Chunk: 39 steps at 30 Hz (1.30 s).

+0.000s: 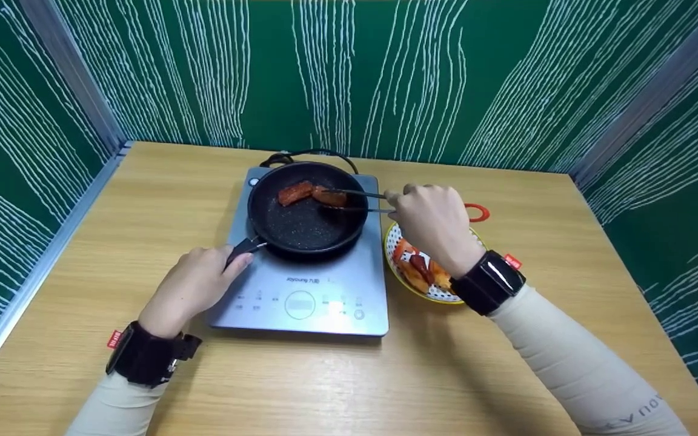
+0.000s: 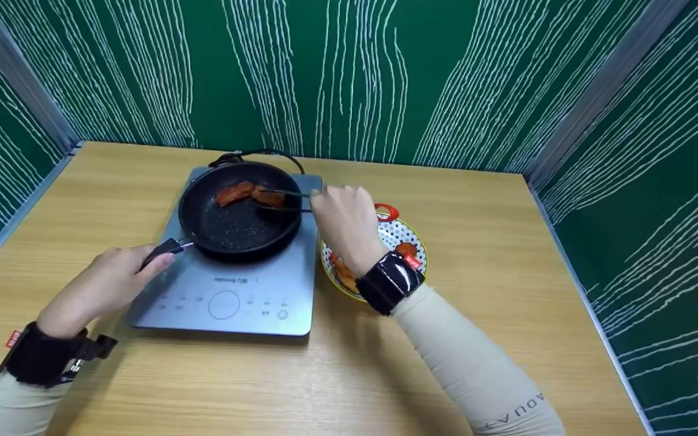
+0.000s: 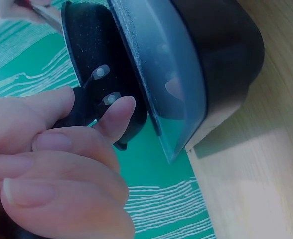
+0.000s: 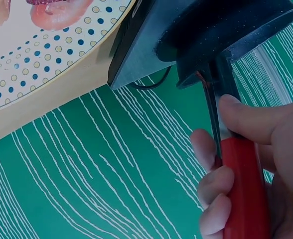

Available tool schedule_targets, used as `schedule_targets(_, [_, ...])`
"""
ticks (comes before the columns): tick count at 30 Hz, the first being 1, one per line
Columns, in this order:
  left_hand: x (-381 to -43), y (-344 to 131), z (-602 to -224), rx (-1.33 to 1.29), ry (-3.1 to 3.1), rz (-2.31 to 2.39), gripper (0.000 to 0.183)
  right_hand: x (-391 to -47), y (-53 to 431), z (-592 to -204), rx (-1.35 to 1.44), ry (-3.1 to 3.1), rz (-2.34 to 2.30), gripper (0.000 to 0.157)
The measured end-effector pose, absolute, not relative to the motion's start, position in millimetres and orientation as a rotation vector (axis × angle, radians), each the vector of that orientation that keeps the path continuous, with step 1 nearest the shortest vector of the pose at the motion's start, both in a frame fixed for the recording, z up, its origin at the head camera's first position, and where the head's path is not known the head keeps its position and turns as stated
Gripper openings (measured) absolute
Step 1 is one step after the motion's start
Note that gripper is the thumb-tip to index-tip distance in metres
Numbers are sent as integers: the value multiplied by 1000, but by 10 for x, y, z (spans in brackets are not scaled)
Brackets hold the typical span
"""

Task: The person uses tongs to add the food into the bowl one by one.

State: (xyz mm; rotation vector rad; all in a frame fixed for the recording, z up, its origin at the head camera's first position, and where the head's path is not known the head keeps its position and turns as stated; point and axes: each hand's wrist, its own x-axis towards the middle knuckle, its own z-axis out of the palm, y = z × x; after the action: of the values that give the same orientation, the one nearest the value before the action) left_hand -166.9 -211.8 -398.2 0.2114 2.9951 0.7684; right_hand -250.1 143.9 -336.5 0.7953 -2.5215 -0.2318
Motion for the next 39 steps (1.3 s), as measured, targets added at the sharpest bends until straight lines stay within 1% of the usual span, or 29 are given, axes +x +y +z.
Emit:
schedule_targets(7, [-1675,-2117,-3991,203,2992,761,41,-2383,1669,-3319,781,-2499,-68,33])
schedule_targets(12, [-1681,-2126,-3990,194,2988,756,41,-2242,2031,-3251,738,-2512,57,36])
schedule_targets(17, [-1682,-2135,-3984,195,2992,758,42,-2118,2461,-3234,701,-2559,121,43])
schedule_targets(22, [-1677,-2145,-3988,209,3023,743,42,-2032,2809,-3285,625,-2660,164,40])
schedule_targets(27, [-1671,-2140,-3998,195,2997,756,42,-2008,3051,-3383,551,-2749,226,39])
schedule_targets(33, [-1686,-2126,-3999,200,3004,742,42,-1985,3229,-3489,481,-2811,321,43])
schedule_targets(39, [-1690,-2131,-4005,195,3001,744,43,-1975,3281,-3541,484,-2850,360,44])
